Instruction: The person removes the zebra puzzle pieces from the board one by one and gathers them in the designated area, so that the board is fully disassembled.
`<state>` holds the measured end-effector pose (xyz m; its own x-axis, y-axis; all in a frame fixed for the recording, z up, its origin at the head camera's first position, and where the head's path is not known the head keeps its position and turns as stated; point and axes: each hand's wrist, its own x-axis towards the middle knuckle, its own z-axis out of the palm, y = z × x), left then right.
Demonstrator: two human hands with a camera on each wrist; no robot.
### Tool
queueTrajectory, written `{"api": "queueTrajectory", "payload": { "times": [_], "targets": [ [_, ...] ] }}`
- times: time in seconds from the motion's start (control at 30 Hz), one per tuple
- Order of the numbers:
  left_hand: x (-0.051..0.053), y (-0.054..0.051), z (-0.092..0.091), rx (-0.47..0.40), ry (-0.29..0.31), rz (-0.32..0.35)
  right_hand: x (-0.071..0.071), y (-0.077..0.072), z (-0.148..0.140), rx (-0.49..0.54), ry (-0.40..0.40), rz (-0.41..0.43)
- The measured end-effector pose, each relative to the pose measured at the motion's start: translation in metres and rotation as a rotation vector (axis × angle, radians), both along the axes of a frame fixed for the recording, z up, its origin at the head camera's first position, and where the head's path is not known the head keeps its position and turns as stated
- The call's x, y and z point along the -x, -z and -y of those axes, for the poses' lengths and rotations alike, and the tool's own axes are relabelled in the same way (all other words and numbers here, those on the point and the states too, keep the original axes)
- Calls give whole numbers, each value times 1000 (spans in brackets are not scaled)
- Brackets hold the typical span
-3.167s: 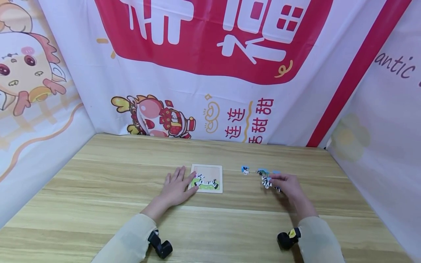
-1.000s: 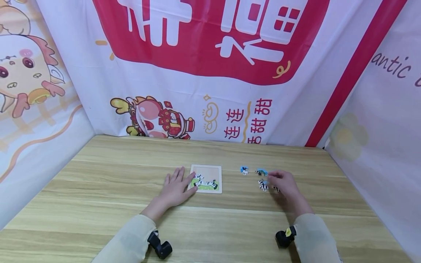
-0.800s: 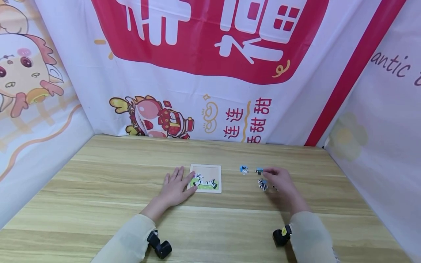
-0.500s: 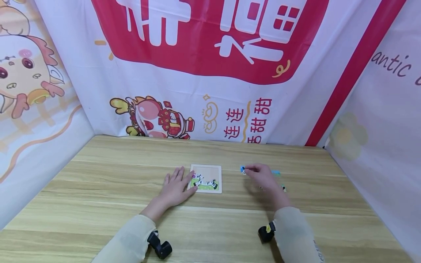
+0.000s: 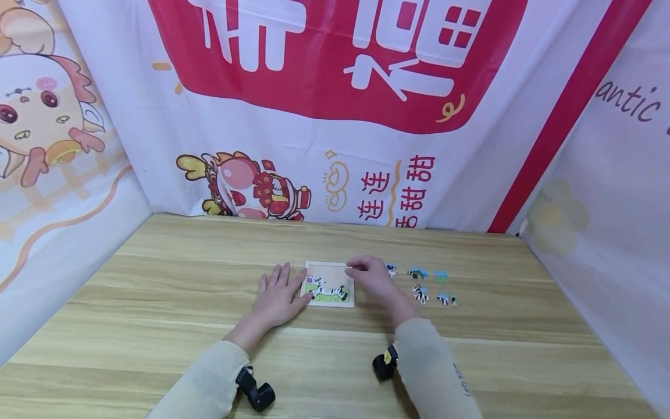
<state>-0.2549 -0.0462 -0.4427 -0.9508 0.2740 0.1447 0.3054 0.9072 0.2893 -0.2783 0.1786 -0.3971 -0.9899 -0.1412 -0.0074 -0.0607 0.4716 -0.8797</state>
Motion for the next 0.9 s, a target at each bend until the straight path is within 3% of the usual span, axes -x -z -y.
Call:
{"api": "queueTrajectory", "payload": {
  "times": [0.33, 0.6, 0.9],
  "targets": [
    [1, 2, 2, 52, -2, 33, 4, 13, 31, -10, -61, 30],
    [0, 0, 2, 63, 13, 62, 7, 26, 41, -136, -88, -38],
    [1, 3, 2, 70, 14, 63, 1, 25, 48, -227, -112, -115]
  ]
}}
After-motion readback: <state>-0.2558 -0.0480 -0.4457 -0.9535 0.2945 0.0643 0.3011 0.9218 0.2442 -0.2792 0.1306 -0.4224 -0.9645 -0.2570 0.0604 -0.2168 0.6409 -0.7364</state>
